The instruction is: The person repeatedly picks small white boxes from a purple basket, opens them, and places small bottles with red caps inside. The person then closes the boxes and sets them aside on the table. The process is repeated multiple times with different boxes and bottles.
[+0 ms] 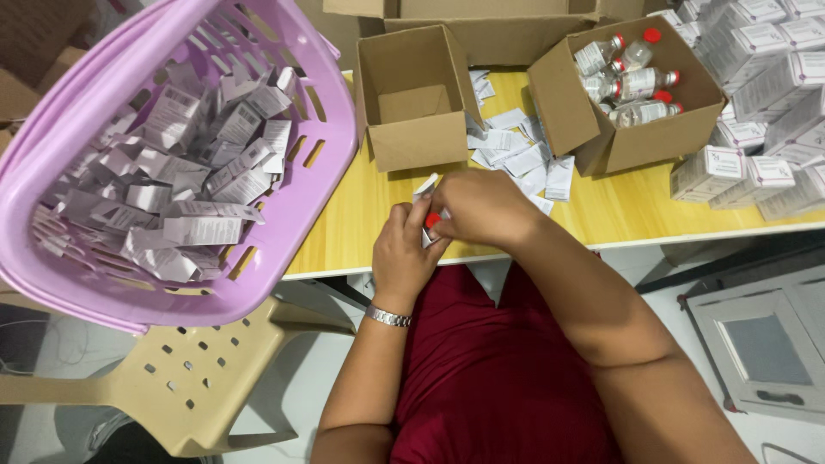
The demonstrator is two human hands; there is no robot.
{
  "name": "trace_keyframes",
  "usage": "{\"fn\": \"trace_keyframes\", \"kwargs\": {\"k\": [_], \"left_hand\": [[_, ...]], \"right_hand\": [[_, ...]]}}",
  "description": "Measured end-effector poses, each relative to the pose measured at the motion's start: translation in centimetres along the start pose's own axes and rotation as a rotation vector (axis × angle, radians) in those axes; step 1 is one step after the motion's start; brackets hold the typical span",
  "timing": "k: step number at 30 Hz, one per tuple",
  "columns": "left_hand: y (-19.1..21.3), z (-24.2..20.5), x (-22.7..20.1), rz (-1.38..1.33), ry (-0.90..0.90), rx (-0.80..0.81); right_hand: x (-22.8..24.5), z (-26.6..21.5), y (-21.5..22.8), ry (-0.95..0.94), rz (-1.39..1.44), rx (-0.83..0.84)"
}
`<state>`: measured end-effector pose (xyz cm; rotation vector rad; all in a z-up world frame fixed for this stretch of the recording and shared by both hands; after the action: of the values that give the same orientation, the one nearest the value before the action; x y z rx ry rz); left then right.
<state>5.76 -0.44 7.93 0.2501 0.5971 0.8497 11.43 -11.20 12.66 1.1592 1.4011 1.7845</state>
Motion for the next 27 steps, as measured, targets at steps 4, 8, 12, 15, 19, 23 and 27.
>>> {"fn": "trace_keyframes", "kwargs": {"k": [4,8,12,15,19,23,27], "left_hand": [[-0.3,-0.3,0.7,-0.009,0.061,0.037],[-0.3,-0.3,0.7,-0.025,0.070,0.027],[-1.0,-0.2,1.4,0.005,0.145,0.107],[-1.0,-0.3,1.5,0.009,0.132,0.090],[-0.7,-0.7,1.6,-0.060,0.137,0.004],[-1.2,-1.0,1.8,-0.036,0.122,0.027],[-1.2,-0.7,1.0,-0.029,0.022,0.047]], "right_hand": [[1.8,-0.6,2.1,0.119,0.092,-0.206],[0.1,-1.1,2.3,0.075,0.268,-0.319],[0.0,-0.8,0.9,0.077,0.257,-0.361],[0.0,-1.1,-0.1,0.121,0.243,-0.430],[-2.8,-1.2,-2.1,0.032,0.704,-0.496],[-5.1,-0.6,-5.4,-0.004,1.231,-0.427],[-4.7,0.1,-7.0,-0.007,1.214,-0.459]]}}
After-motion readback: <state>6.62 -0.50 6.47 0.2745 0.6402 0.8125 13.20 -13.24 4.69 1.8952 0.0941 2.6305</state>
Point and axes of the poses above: each hand's wrist, its own z-axis towards the middle knuckle, its own y-axis out of the back of the hand, x = y × z, the point moved 9 cm from there along z, towards the middle knuckle, and after that the axes turned 11 degrees about -x, right-handed, at the moved point
